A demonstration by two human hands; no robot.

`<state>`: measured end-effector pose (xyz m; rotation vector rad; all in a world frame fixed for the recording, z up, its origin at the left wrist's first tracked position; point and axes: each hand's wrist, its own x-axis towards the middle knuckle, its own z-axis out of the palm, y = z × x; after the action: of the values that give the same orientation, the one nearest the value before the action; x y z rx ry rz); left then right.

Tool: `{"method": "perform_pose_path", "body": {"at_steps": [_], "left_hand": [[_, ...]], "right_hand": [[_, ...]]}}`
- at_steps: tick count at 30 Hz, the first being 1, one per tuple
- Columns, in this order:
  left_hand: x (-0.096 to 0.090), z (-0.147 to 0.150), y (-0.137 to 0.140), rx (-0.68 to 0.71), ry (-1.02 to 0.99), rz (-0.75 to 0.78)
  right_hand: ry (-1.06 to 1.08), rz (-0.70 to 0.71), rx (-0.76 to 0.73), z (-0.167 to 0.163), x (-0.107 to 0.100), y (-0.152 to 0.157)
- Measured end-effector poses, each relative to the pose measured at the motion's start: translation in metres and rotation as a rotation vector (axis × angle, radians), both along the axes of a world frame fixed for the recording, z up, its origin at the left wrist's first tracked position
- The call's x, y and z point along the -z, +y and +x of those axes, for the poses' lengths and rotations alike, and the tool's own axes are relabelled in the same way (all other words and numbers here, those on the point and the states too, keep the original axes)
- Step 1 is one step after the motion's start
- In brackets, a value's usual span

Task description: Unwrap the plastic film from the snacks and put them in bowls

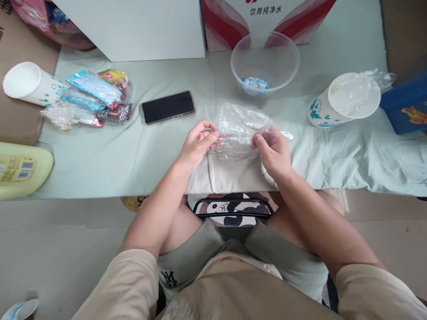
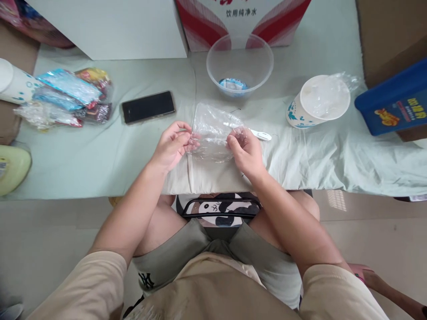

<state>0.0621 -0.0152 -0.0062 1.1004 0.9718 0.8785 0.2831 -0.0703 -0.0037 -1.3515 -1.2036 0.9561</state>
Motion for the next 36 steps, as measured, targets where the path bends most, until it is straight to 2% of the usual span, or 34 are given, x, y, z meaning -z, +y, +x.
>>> {"method": "perform_pose_path", "body": {"at_steps": [3,7,9,12,15,17,19,22,24,26,30,32,36], "left_hand": [[-0.001,0.001,0.001,-0.037,-0.03,-0.071],[0.004,0.0,0.006,-0.241,-0.054,-0.005],[0.007,-0.002,0.009,-0.276,-0.038,0.035],[0.01,-0.004,0.01,-0.149,-0.01,0.106],[0.01,-0.003,0.006,0.024,-0.037,0.158],[0.008,-0.002,0.002,0.134,-0.044,0.134],[0.005,-0.001,-0.001,0.206,-0.002,0.078],[0.005,-0.001,-0.002,0.133,0.052,0.052],[0.007,-0.001,-0.001,0.048,0.035,0.083],[0.009,-0.001,0.001,0.024,0.007,0.108],[0.006,-0.002,-0.001,0.135,0.062,0.084],[0.002,-0.003,-0.004,0.191,0.102,0.082],[-0.005,-0.005,-0.007,0.288,0.034,0.044]], "right_hand": [[-0.014,-0.004,-0.033,-0.001,0.001,0.0],[0.04,0.021,-0.01,-0.001,0.003,0.0],[0.097,0.019,-0.008,-0.001,0.003,0.0],[0.193,-0.004,-0.07,-0.001,0.003,-0.002],[0.294,-0.01,-0.199,-0.002,0.001,-0.005],[0.348,-0.03,-0.245,-0.002,0.001,-0.006],[0.389,-0.068,-0.194,-0.003,0.001,-0.005],[0.469,-0.149,-0.093,-0.004,0.001,-0.003],[0.501,-0.226,-0.134,-0.004,0.001,-0.003],[0.476,-0.27,-0.198,-0.003,0.0,-0.002],[0.417,-0.262,-0.212,0.002,0.001,-0.003],[0.415,-0.303,-0.239,0.006,0.002,-0.003],[0.396,-0.332,-0.3,0.01,0.006,-0.004]]}}
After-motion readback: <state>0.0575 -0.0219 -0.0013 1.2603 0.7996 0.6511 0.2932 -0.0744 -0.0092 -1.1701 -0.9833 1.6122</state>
